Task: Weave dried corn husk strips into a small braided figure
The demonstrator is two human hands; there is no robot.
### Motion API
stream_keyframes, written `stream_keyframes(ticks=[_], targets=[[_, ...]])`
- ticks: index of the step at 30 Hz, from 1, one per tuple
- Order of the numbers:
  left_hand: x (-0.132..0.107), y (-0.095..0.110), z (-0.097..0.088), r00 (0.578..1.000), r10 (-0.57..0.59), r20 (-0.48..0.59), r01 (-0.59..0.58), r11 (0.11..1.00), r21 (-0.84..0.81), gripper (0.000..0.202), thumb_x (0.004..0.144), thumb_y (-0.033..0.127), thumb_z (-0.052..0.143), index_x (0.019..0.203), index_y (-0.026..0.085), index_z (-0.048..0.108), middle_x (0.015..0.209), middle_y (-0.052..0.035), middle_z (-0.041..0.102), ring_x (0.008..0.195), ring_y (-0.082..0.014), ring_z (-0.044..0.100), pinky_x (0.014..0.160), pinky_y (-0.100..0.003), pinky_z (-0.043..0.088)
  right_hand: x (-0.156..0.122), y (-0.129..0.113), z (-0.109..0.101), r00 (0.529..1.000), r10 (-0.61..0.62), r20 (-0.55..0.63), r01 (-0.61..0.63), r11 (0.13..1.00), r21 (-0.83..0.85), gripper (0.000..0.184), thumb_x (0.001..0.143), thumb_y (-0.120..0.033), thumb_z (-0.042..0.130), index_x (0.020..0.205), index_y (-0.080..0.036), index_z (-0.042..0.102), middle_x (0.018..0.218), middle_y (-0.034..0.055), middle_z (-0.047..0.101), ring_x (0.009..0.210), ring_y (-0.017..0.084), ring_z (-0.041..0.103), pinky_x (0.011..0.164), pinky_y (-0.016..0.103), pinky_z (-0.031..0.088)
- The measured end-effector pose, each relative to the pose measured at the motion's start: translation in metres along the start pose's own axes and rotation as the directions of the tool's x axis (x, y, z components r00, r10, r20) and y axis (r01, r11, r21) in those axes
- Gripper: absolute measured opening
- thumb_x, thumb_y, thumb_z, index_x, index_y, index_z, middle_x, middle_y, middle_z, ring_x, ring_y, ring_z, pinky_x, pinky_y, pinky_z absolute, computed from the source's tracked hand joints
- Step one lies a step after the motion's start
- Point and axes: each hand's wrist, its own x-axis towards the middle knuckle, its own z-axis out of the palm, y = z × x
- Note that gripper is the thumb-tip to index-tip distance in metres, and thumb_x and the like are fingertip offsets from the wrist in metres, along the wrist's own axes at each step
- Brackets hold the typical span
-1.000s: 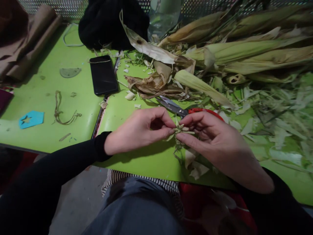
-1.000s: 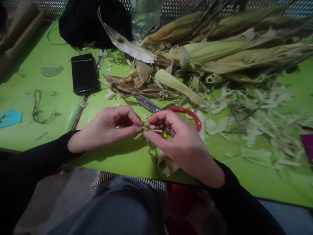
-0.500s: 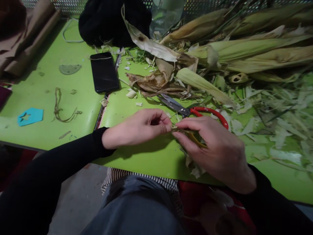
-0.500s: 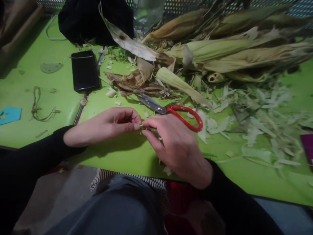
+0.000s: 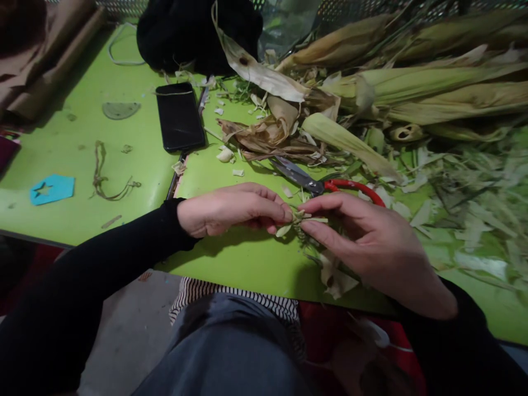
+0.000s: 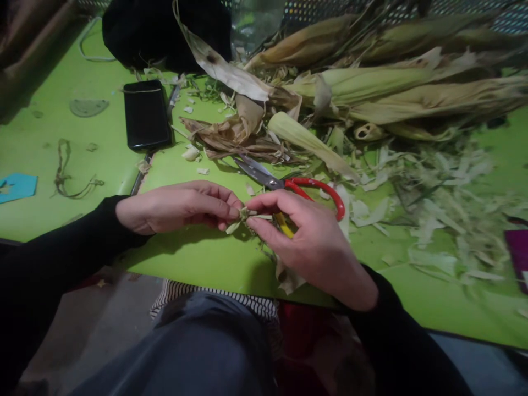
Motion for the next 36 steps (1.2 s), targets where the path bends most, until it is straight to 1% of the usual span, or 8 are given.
stream_keyframes(ticks=[4,8,12,18,24,28,32,36], targets=[[-0.002,-0.004,0.004,0.973,0.223,-0.050,-0.215,0.967,0.136,0.006,0.085,0.020,0.064,0.083,0.014,0.063,0.076,0.0003,0.062,0.067,-0.0085,0.055,0.062,-0.021,0.046,0.001,0.001,-0.001,0.989,0.147,0.031,-0.151,0.970,0.190,0.019,0.083,-0.045,0.072,0.091,-0.028,0.071,0.087,0.0020,0.075,0.080,0.022,0.071,0.074,0.037,0.058],[-0.003,-0.009,0.008,0.836,0.537,-0.111,-0.465,0.803,0.373,0.006,0.088,0.018,0.063,0.092,0.015,0.061,0.085,-0.0014,0.066,0.074,-0.0097,0.059,0.071,-0.023,0.049,0.002,0.002,-0.002,0.970,0.243,0.029,-0.237,0.902,0.360,0.028,0.075,-0.047,0.079,0.088,-0.025,0.069,0.084,0.0009,0.072,0.078,0.018,0.069,0.071,0.033,0.058],[-0.005,-0.011,0.009,0.738,0.671,-0.068,-0.497,0.609,0.618,0.005,0.088,0.017,0.064,0.092,0.016,0.065,0.086,-0.0014,0.070,0.076,-0.0103,0.063,0.072,-0.023,0.049,0.003,0.001,-0.004,0.966,0.259,0.016,-0.245,0.888,0.390,0.030,0.073,-0.049,0.080,0.085,-0.024,0.068,0.082,0.0008,0.070,0.075,0.017,0.067,0.072,0.032,0.057],[-0.006,-0.012,0.011,0.725,0.684,-0.079,-0.455,0.562,0.690,0.007,0.090,0.017,0.062,0.094,0.016,0.067,0.086,-0.0021,0.073,0.074,-0.0104,0.064,0.070,-0.022,0.049,0.004,0.003,-0.008,0.976,0.204,0.073,-0.216,0.929,0.301,0.025,0.078,-0.050,0.076,0.083,-0.027,0.069,0.080,0.0007,0.072,0.074,0.020,0.067,0.068,0.033,0.056],[-0.004,-0.014,0.014,0.738,0.668,-0.098,-0.467,0.610,0.641,0.005,0.087,0.015,0.061,0.092,0.015,0.063,0.086,-0.0021,0.071,0.074,-0.0101,0.062,0.069,-0.022,0.049,0.001,0.002,-0.006,0.997,-0.018,-0.079,0.014,0.998,-0.055,0.011,0.088,-0.038,0.065,0.086,-0.028,0.070,0.086,0.0022,0.075,0.084,0.025,0.070,0.081,0.040,0.053],[-0.002,-0.015,0.014,0.737,0.669,-0.098,-0.454,0.597,0.661,0.012,0.083,0.018,0.067,0.092,0.016,0.060,0.086,-0.0016,0.068,0.075,-0.0107,0.061,0.069,-0.023,0.049,-0.001,0.001,-0.003,0.996,-0.043,-0.078,0.034,0.994,-0.104,0.013,0.092,-0.037,0.061,0.089,-0.027,0.069,0.088,0.0034,0.075,0.083,0.025,0.071,0.080,0.040,0.054],[-0.001,-0.018,0.017,0.711,0.697,-0.095,-0.406,0.516,0.754,0.009,0.085,0.017,0.063,0.092,0.017,0.057,0.086,-0.0021,0.067,0.076,-0.0120,0.060,0.069,-0.024,0.048,0.000,0.004,-0.002,0.993,-0.092,-0.069,0.082,0.987,-0.141,0.013,0.094,-0.035,0.057,0.091,-0.026,0.066,0.094,0.0055,0.075,0.090,0.027,0.071,0.083,0.042,0.055],[-0.001,-0.024,0.021,0.652,0.757,-0.044,-0.348,0.350,0.870,0.009,0.089,0.018,0.057,0.097,0.018,0.057,0.089,-0.0036,0.067,0.081,-0.0146,0.062,0.068,-0.025,0.047,-0.001,0.007,-0.002,0.981,-0.177,-0.074,0.165,0.975,-0.147,0.012,0.095,-0.034,0.056,0.091,-0.026,0.063,0.136,0.0079,0.066,0.128,0.032,0.060,0.108,0.052,0.045]])
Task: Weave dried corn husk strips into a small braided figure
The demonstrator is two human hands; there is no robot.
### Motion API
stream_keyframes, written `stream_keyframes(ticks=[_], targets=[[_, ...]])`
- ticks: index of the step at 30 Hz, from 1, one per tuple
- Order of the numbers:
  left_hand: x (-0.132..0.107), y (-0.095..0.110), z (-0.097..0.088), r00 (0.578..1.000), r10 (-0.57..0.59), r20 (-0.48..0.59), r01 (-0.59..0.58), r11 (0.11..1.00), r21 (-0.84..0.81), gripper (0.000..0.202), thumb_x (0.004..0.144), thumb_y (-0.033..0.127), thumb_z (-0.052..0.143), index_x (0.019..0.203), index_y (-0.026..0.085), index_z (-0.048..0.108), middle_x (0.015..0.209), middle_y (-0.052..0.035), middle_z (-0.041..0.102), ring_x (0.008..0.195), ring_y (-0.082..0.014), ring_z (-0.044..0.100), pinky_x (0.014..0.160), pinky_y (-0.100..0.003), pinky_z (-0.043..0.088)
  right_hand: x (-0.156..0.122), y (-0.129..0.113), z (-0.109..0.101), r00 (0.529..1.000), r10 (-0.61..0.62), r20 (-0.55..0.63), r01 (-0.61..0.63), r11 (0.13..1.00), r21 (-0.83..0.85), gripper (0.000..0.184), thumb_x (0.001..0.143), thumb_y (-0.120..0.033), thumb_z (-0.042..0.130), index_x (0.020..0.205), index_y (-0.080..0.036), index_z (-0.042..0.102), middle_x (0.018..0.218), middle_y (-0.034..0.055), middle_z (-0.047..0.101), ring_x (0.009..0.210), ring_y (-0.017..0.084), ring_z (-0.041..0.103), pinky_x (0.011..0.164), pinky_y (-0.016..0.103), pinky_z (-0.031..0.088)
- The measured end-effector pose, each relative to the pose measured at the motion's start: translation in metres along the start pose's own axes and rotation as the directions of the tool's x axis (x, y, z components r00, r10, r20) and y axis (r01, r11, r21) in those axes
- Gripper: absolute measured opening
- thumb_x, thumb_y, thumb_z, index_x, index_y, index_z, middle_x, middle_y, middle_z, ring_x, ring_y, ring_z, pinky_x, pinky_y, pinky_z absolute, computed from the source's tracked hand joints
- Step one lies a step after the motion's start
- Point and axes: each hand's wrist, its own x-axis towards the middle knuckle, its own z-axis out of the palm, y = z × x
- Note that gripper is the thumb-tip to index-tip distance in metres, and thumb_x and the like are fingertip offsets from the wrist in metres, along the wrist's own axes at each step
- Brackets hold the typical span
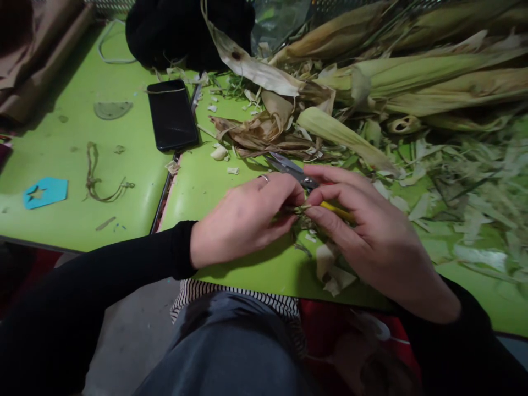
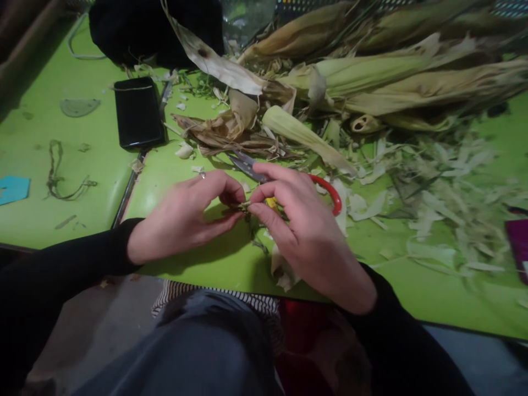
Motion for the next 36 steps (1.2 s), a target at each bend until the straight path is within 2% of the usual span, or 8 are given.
stream_keyframes(ticks=[6,10,14,16,21,26,31,36], targets=[[-0.003,0.007,0.004,0.990,0.114,-0.085,-0.087,0.957,0.276,0.017,0.097,0.014,0.043,0.095,0.017,0.060,0.092,-0.0056,0.066,0.082,-0.0148,0.063,0.075,-0.026,0.048,-0.004,-0.006,0.005,0.994,0.079,-0.079,-0.070,0.992,0.108,0.012,0.095,-0.036,0.058,0.091,-0.025,0.062,0.154,0.0059,0.052,0.143,0.029,0.047,0.119,0.055,0.034],[-0.004,0.010,0.006,0.965,0.221,-0.144,-0.150,0.908,0.392,0.031,0.103,0.016,0.032,0.094,0.016,0.062,0.095,-0.0093,0.068,0.086,-0.0177,0.064,0.080,-0.030,0.049,-0.002,-0.010,0.009,0.972,0.233,0.017,-0.222,0.899,0.377,0.016,0.094,-0.039,0.060,0.089,-0.025,0.063,0.156,0.0052,0.050,0.146,0.027,0.045,0.120,0.052,0.035],[-0.003,0.006,0.006,0.965,0.214,-0.152,-0.149,0.923,0.354,0.031,0.103,0.015,0.032,0.098,0.017,0.063,0.099,-0.0099,0.069,0.088,-0.0176,0.065,0.082,-0.030,0.049,0.004,-0.011,0.011,0.936,0.317,0.153,-0.346,0.749,0.565,0.019,0.092,-0.043,0.063,0.091,-0.024,0.065,0.155,0.0060,0.052,0.138,0.027,0.054,0.115,0.048,0.044],[0.000,0.003,0.003,0.978,0.135,-0.159,-0.089,0.959,0.269,0.021,0.100,0.015,0.041,0.097,0.016,0.062,0.098,-0.0095,0.069,0.088,-0.0172,0.065,0.081,-0.030,0.050,0.006,-0.010,0.009,0.941,0.311,0.133,-0.333,0.780,0.530,0.020,0.092,-0.043,0.064,0.089,-0.023,0.065,0.153,0.0065,0.054,0.136,0.028,0.056,0.115,0.049,0.043],[0.009,-0.002,-0.015,0.996,-0.038,-0.080,0.030,0.995,-0.097,0.007,0.085,0.015,0.065,0.091,0.016,0.061,0.089,-0.0038,0.070,0.078,-0.0127,0.064,0.071,-0.024,0.051,0.010,0.001,0.003,0.999,0.001,-0.049,0.007,0.987,0.160,0.010,0.089,-0.034,0.070,0.095,-0.026,0.066,0.145,0.0057,0.061,0.137,0.030,0.055,0.116,0.054,0.041],[0.010,-0.004,-0.024,0.994,-0.101,-0.033,0.086,0.946,-0.312,0.010,0.082,0.013,0.068,0.089,0.014,0.062,0.085,-0.0016,0.070,0.075,-0.0109,0.064,0.068,-0.023,0.051,0.012,0.008,0.004,0.894,-0.407,-0.187,0.368,0.905,-0.213,0.024,0.087,-0.020,0.073,0.107,-0.031,0.067,0.109,0.0008,0.077,0.107,0.026,0.070,0.102,0.048,0.053],[0.010,-0.005,-0.027,0.994,-0.113,-0.004,0.103,0.921,-0.376,0.006,0.085,0.015,0.068,0.089,0.015,0.064,0.084,-0.0008,0.070,0.074,-0.0105,0.064,0.069,-0.024,0.050,0.011,0.008,0.007,0.869,-0.451,-0.205,0.377,0.870,-0.317,0.026,0.088,-0.013,0.070,0.106,-0.033,0.069,0.095,0.0003,0.077,0.092,0.025,0.072,0.100,0.048,0.055],[0.011,-0.006,-0.026,0.995,-0.101,-0.011,0.095,0.960,-0.264,0.006,0.088,0.018,0.067,0.086,0.015,0.063,0.081,-0.0013,0.068,0.072,-0.0105,0.059,0.067,-0.025,0.044,0.011,0.009,0.013,0.849,-0.458,-0.264,0.379,0.875,-0.302,0.016,0.088,-0.016,0.071,0.099,-0.028,0.070,0.090,0.0021,0.077,0.090,0.025,0.072,0.097,0.047,0.055]])
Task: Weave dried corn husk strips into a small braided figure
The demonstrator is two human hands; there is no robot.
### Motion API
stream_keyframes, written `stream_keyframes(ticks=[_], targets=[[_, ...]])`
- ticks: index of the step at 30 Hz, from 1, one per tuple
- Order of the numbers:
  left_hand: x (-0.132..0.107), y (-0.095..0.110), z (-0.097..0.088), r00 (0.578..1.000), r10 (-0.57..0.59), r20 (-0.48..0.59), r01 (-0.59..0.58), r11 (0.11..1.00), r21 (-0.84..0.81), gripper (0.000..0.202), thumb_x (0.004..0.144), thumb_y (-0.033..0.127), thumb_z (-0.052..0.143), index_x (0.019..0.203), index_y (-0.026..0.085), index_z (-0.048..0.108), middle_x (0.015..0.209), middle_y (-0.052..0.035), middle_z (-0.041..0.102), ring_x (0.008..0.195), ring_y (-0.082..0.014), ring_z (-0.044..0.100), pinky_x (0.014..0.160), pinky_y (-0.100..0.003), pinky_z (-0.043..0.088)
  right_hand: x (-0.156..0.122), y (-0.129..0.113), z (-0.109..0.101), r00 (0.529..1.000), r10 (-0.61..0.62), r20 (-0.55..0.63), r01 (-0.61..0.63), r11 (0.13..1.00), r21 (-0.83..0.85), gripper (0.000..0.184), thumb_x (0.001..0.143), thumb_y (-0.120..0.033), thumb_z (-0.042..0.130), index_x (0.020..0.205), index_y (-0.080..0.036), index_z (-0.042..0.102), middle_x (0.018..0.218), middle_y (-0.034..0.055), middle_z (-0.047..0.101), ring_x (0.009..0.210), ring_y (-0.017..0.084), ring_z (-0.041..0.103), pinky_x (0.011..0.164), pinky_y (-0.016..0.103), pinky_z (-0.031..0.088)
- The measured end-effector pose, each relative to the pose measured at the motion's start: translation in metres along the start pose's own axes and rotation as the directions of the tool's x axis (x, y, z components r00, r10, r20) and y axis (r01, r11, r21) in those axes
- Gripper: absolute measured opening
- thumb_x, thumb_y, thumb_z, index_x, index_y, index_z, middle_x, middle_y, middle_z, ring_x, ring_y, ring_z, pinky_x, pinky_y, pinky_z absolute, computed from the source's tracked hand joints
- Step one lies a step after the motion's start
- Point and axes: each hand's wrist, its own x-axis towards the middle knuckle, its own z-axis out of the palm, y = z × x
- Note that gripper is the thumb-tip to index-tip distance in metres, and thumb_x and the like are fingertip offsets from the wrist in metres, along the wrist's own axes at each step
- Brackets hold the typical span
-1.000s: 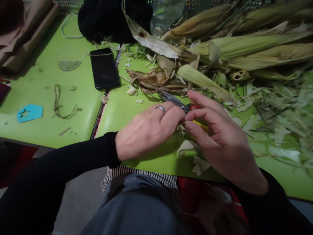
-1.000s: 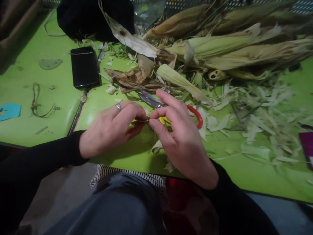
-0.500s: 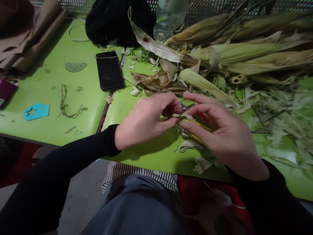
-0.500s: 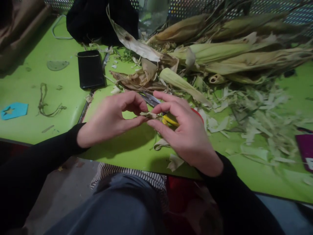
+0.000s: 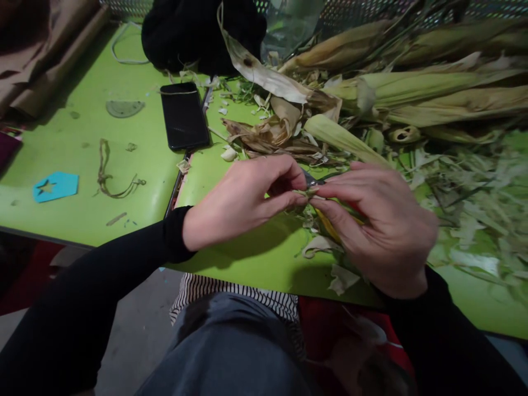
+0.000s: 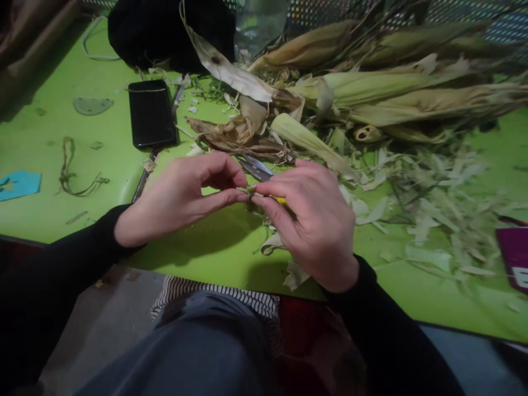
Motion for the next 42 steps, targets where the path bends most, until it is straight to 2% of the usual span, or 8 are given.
stream_keyframes(ticks=[4,9,16,23,28,31,37,42], targets=[[0.005,-0.010,0.007,0.994,-0.100,0.049,0.101,0.995,-0.025,0.012,0.089,0.021,0.066,0.083,0.014,0.059,0.073,0.0008,0.061,0.065,-0.0091,0.050,0.061,-0.024,0.038,-0.002,0.000,0.006,0.971,0.225,0.085,-0.234,0.966,0.112,0.003,0.092,-0.026,0.068,0.092,-0.026,0.071,0.090,0.0036,0.076,0.091,0.024,0.070,0.086,0.041,0.056],[0.011,-0.012,0.009,0.964,-0.212,0.158,0.262,0.849,-0.459,0.014,0.090,0.024,0.065,0.088,0.013,0.058,0.076,0.0006,0.060,0.067,-0.0078,0.055,0.064,-0.022,0.042,-0.001,-0.003,0.008,0.775,0.525,0.352,-0.632,0.640,0.437,0.036,0.082,-0.044,0.078,0.111,-0.025,0.066,0.101,0.0038,0.075,0.089,0.022,0.071,0.076,0.035,0.057],[0.007,-0.004,0.005,0.957,-0.246,0.152,0.288,0.763,-0.579,0.017,0.095,0.028,0.059,0.094,0.011,0.061,0.087,-0.0016,0.064,0.073,-0.0066,0.058,0.071,-0.022,0.047,0.002,-0.007,0.013,0.658,0.612,0.438,-0.716,0.329,0.616,0.029,0.081,-0.043,0.078,0.096,-0.023,0.065,0.079,-0.0013,0.072,0.067,0.013,0.066,0.065,0.028,0.055],[0.011,-0.009,0.011,0.974,-0.216,0.065,0.221,0.856,-0.468,0.019,0.086,0.029,0.070,0.085,0.011,0.062,0.077,-0.0003,0.064,0.068,-0.0073,0.055,0.066,-0.021,0.043,0.002,-0.009,0.015,0.649,0.591,0.478,-0.716,0.264,0.646,0.033,0.079,-0.046,0.080,0.095,-0.023,0.062,0.076,-0.0019,0.071,0.063,0.013,0.065,0.063,0.029,0.056],[0.011,-0.005,0.009,0.969,-0.240,0.057,0.245,0.904,-0.351,0.016,0.089,0.027,0.064,0.084,0.012,0.062,0.072,0.0017,0.058,0.062,-0.0063,0.047,0.058,-0.020,0.037,0.005,-0.008,0.012,0.728,0.628,0.274,-0.640,0.480,0.600,0.022,0.085,-0.037,0.074,0.102,-0.024,0.068,0.092,0.0005,0.072,0.078,0.014,0.065,0.073,0.028,0.055],[0.011,-0.004,0.010,0.972,-0.233,0.039,0.233,0.914,-0.331,0.015,0.089,0.026,0.064,0.082,0.012,0.061,0.071,0.0019,0.058,0.061,-0.0065,0.046,0.057,-0.020,0.036,0.005,-0.006,0.010,0.726,0.642,0.246,-0.652,0.530,0.542,0.012,0.086,-0.033,0.072,0.092,-0.023,0.070,0.085,0.0003,0.071,0.075,0.013,0.063,0.070,0.027,0.053],[0.008,-0.006,0.017,0.987,-0.155,-0.037,0.138,0.949,-0.282,0.014,0.088,0.025,0.065,0.080,0.014,0.061,0.071,0.0017,0.059,0.061,-0.0074,0.047,0.059,-0.022,0.038,-0.001,-0.004,0.013,0.691,0.670,0.271,-0.654,0.420,0.629,0.011,0.083,-0.033,0.076,0.089,-0.024,0.072,0.084,-0.0008,0.071,0.074,0.013,0.062,0.072,0.029,0.053],[0.009,-0.006,0.017,0.958,-0.275,0.083,0.283,0.850,-0.445,0.018,0.090,0.029,0.064,0.082,0.014,0.060,0.074,0.0016,0.058,0.064,-0.0076,0.053,0.060,-0.022,0.044,-0.001,-0.004,0.017,0.647,0.699,0.305,-0.667,0.326,0.669,0.014,0.080,-0.035,0.078,0.087,-0.023,0.073,0.080,-0.0013,0.068,0.071,0.013,0.060,0.069,0.028,0.053]])
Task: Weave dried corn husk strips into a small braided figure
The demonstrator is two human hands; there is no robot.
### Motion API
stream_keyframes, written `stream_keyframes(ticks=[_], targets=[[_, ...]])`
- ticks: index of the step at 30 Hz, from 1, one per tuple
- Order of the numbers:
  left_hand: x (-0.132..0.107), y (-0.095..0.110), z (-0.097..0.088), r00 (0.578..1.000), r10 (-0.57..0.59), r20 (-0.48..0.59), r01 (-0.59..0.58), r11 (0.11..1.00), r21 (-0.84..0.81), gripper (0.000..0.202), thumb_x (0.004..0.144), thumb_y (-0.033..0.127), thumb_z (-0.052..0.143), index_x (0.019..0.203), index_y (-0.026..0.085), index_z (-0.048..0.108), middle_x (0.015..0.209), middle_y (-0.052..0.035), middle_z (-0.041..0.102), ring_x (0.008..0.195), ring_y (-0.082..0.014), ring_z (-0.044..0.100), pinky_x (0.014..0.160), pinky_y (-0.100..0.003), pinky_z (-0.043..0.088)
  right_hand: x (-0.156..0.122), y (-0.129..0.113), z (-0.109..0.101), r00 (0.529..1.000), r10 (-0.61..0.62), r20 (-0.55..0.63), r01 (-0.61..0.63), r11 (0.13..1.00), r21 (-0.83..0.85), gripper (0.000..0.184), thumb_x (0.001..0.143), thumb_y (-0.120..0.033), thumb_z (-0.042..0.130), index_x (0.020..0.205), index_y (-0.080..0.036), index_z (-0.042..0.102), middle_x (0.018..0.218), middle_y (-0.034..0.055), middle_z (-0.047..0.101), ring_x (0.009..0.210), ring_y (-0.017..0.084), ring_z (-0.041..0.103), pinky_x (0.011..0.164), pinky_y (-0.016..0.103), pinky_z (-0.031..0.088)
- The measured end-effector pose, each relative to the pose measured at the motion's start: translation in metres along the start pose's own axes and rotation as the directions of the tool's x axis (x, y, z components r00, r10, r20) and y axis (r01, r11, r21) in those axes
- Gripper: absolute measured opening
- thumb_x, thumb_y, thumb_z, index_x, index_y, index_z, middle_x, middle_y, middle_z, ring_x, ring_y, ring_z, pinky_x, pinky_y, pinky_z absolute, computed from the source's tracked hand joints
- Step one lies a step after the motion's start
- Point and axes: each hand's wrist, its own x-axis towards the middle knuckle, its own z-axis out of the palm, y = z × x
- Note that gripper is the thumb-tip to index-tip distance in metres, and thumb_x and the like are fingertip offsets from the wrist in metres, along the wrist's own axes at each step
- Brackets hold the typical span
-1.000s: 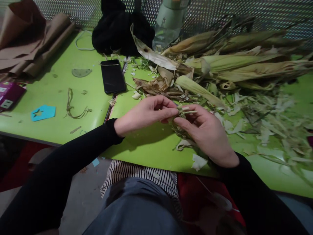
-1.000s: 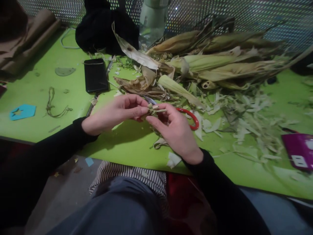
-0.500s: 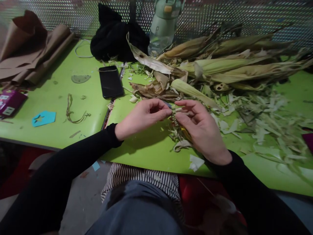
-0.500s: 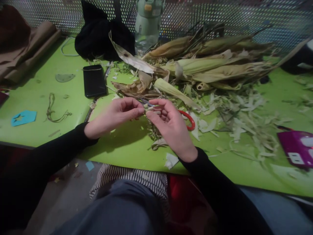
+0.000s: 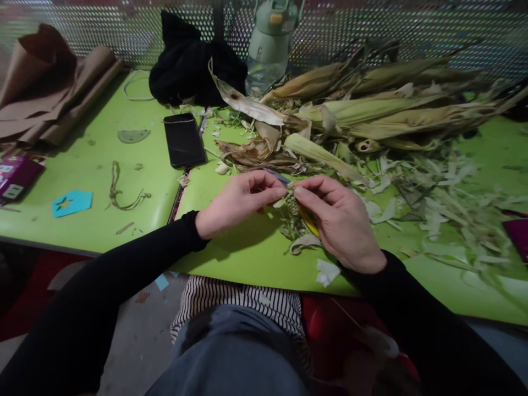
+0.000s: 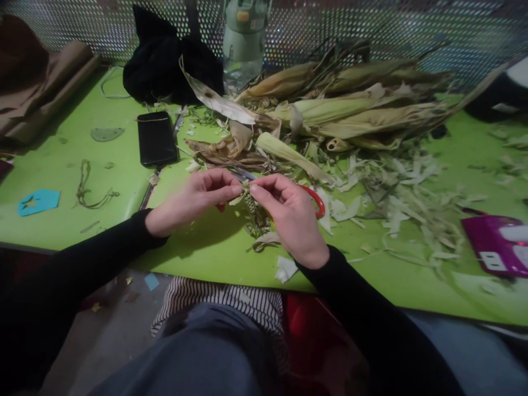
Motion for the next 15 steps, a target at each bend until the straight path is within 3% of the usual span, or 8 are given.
stream_keyframes(ticks=[5,7,10,15], targets=[[-0.002,0.006,-0.002,0.998,-0.056,-0.041,0.053,0.996,-0.078,0.031,0.098,0.043,0.053,0.095,0.014,0.061,0.094,-0.0040,0.066,0.077,-0.0091,0.062,0.071,-0.024,0.050,0.002,0.000,0.001,0.999,0.040,-0.013,-0.039,0.998,0.042,0.015,0.083,-0.036,0.076,0.087,-0.022,0.072,0.079,-0.0018,0.068,0.069,0.011,0.059,0.065,0.024,0.051],[-0.002,0.005,-0.003,0.999,-0.044,-0.013,0.042,0.994,-0.099,0.031,0.094,0.044,0.061,0.100,0.013,0.060,0.092,-0.0036,0.066,0.077,-0.0094,0.061,0.073,-0.025,0.051,0.003,0.001,0.001,1.000,0.028,-0.006,-0.028,0.999,0.044,0.015,0.084,-0.037,0.075,0.090,-0.023,0.073,0.082,-0.0018,0.069,0.070,0.010,0.060,0.065,0.023,0.051],[0.000,-0.001,-0.003,0.997,-0.042,0.060,0.047,0.995,-0.086,0.034,0.081,0.028,0.077,0.105,0.012,0.059,0.084,-0.0006,0.065,0.073,-0.0088,0.060,0.072,-0.025,0.049,0.002,0.001,0.000,1.000,0.022,-0.007,-0.022,0.999,0.044,0.016,0.084,-0.038,0.076,0.090,-0.024,0.072,0.084,-0.0012,0.071,0.073,0.011,0.063,0.067,0.023,0.054],[0.004,-0.004,-0.006,0.997,-0.069,0.039,0.074,0.989,-0.127,0.028,0.083,0.012,0.069,0.107,0.012,0.056,0.078,0.0014,0.066,0.068,-0.0079,0.061,0.071,-0.025,0.049,0.002,-0.005,-0.003,0.997,0.074,0.034,-0.077,0.991,0.106,0.027,0.088,-0.051,0.068,0.089,-0.024,0.070,0.087,0.0019,0.071,0.075,0.014,0.067,0.066,0.027,0.059]])
